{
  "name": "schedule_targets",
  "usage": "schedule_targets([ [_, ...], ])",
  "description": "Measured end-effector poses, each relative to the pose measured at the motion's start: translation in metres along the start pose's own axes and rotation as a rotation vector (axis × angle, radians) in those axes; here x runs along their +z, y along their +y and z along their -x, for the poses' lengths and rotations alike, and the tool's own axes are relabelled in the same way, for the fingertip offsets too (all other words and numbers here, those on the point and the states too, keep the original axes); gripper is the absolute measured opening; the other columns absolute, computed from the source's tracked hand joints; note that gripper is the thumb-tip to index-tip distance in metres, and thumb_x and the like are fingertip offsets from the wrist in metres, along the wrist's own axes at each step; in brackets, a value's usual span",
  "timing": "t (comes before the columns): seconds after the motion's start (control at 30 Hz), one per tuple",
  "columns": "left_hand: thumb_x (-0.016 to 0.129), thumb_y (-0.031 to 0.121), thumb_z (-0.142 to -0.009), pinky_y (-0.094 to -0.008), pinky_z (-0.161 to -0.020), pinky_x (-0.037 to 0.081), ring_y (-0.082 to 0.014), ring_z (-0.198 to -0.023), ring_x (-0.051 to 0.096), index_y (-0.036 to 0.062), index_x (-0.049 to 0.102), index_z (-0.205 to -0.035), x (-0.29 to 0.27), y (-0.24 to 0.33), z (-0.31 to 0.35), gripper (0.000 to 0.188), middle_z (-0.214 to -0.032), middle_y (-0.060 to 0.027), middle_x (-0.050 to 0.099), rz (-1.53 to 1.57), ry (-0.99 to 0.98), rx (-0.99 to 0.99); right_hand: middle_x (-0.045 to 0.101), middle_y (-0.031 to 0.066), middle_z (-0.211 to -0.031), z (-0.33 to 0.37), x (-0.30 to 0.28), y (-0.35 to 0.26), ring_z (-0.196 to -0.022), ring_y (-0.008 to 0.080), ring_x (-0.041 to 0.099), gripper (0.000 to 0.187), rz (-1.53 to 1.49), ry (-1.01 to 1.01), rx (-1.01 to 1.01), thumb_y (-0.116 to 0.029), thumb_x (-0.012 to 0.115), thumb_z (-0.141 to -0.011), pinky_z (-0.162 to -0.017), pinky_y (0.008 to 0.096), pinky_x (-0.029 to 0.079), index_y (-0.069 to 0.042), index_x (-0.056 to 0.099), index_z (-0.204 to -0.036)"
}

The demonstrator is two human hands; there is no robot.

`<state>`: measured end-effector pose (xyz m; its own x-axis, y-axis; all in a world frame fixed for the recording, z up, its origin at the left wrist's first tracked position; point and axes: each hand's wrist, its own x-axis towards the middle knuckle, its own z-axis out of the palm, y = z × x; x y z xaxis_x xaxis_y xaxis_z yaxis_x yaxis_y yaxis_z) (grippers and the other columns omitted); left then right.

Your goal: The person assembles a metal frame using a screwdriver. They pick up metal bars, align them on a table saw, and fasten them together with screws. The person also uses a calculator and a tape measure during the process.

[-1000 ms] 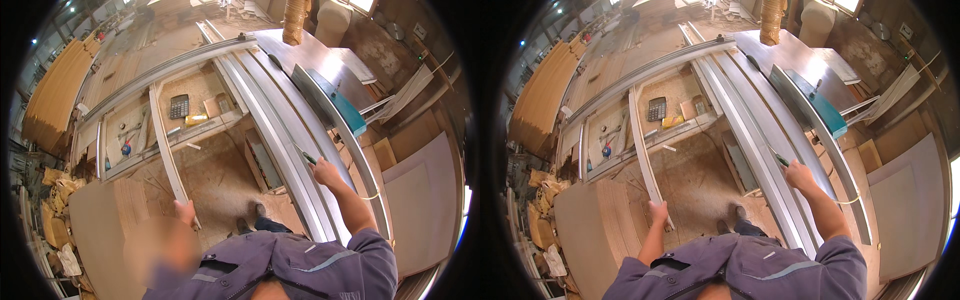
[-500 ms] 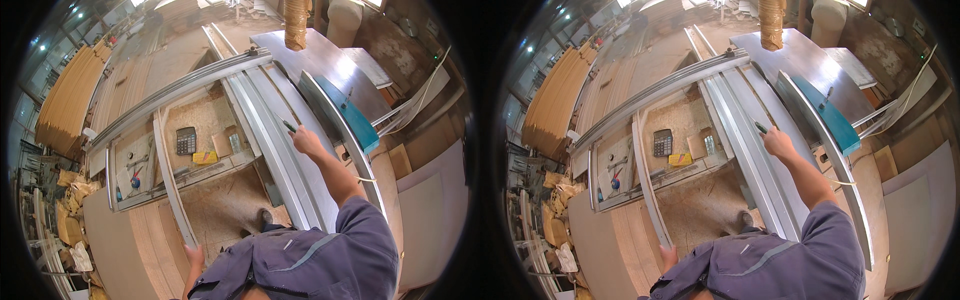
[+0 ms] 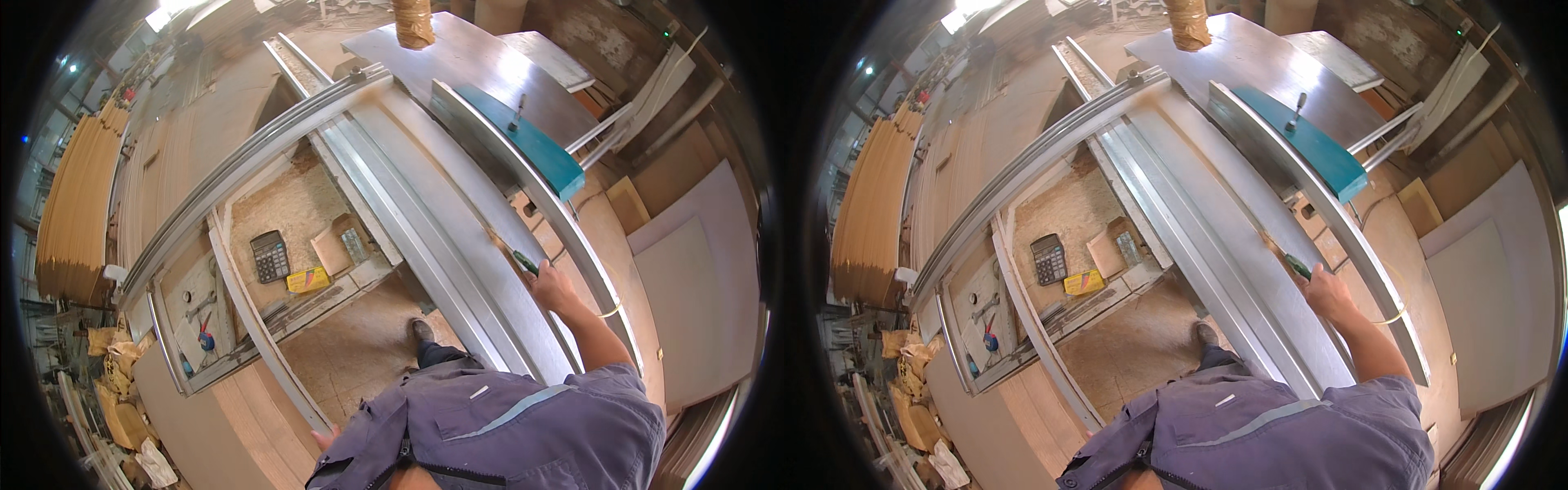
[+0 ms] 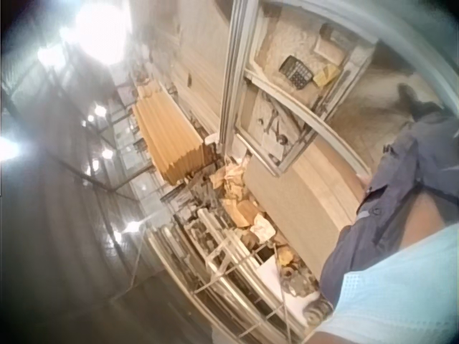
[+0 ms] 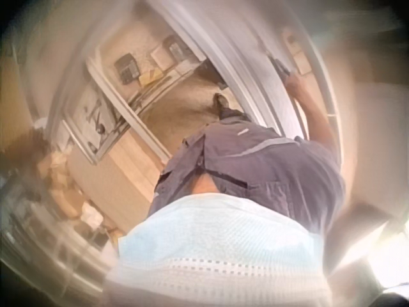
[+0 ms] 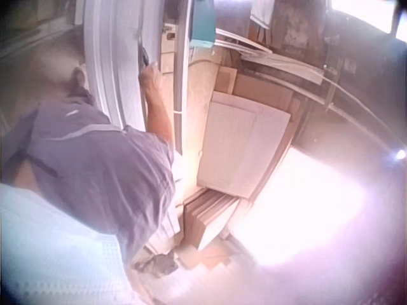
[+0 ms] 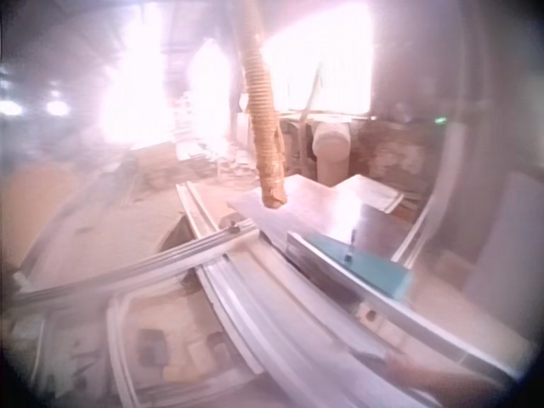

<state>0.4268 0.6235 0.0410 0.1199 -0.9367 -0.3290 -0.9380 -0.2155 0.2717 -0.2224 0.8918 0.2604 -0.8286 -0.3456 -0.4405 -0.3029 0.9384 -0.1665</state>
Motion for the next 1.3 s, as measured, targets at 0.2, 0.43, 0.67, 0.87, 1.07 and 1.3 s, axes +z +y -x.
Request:
schedule_targets([
  [0.2, 0.071, 0.035, -0.081, -0.0473, -0.102, 0.042, -0.044, -0.121, 0.052, -0.0066, 0.029, -0.144, -0.007, 0.018, -0.002, 0.086, -0.132, -0.0298, 0.052, -0.004, -0.035, -0.039, 0.065, 0.0307, -0.093, -0.054, -0.004, -0.037, -0.088, 0.049, 0.063, 0.05, -0.031, 0.054, -0.075, -0.044, 0.047, -0.099, -0.077, 0.0547, 0.05, 0.005, 0.05, -0.101],
  [0.43, 0.071, 0.036, -0.081, -0.0474, -0.102, 0.042, -0.0441, -0.121, 0.053, -0.0066, 0.03, -0.143, -0.026, 0.031, -0.003, 0.085, -0.132, -0.03, 0.052, -0.03, -0.059, -0.056, 0.065, 0.0313, -0.095, -0.116, -0.025, -0.076, -0.089, 0.049, 0.062, 0.05, -0.069, 0.125, -0.125, -0.045, 0.046, -0.099, -0.077, 0.0547, 0.049, 0.004, 0.05, -0.101],
  [0.67, 0.07, 0.036, -0.082, -0.0474, -0.102, 0.043, -0.0442, -0.12, 0.053, -0.0066, 0.03, -0.142, -0.043, 0.036, -0.009, 0.084, -0.131, -0.0302, 0.052, -0.124, -0.137, -0.062, 0.063, 0.0266, -0.086, 0.018, -0.051, 0.001, -0.085, 0.0468, 0.06, 0.032, 0.017, -0.059, -0.101, -0.034, 0.05, -0.099, -0.074, 0.0524, 0.046, -0.002, 0.048, -0.105],
  [0.87, 0.07, 0.037, -0.082, -0.0475, -0.101, 0.043, -0.0442, -0.12, 0.053, -0.0065, 0.031, -0.142, -0.05, 0.057, -0.041, 0.084, -0.131, -0.0303, 0.053, -0.181, -0.175, 0.006, 0.064, 0.0243, -0.084, 0.236, -0.017, 0.144, -0.081, 0.0459, 0.061, 0.029, -0.043, -0.152, 0.133, -0.027, 0.057, -0.094, -0.072, 0.0521, 0.047, -0.005, 0.046, -0.111],
  [1.07, 0.07, 0.038, -0.082, -0.0475, -0.101, 0.043, -0.0443, -0.12, 0.054, -0.0065, 0.031, -0.141, -0.053, 0.077, -0.072, 0.083, -0.13, -0.0305, 0.053, -0.235, -0.186, 0.116, 0.064, 0.0264, -0.086, 0.365, 0.005, 0.127, -0.086, 0.0469, 0.061, 0.029, -0.168, -0.212, 0.436, -0.027, 0.054, -0.095, -0.076, 0.0505, 0.048, -0.004, 0.048, -0.11],
  [1.3, 0.069, 0.039, -0.083, -0.0476, -0.1, 0.043, -0.0444, -0.119, 0.054, -0.0065, 0.031, -0.14, -0.049, 0.113, -0.096, 0.082, -0.13, -0.0306, 0.053, -0.358, -0.234, 0.287, 0.065, 0.0275, -0.09, 0.444, 0.027, 0.185, -0.089, 0.0466, 0.062, 0.041, -0.28, 0.449, 0.886, -0.037, 0.044, -0.1, -0.079, 0.0509, 0.046, 0.0, 0.061, -0.099],
])
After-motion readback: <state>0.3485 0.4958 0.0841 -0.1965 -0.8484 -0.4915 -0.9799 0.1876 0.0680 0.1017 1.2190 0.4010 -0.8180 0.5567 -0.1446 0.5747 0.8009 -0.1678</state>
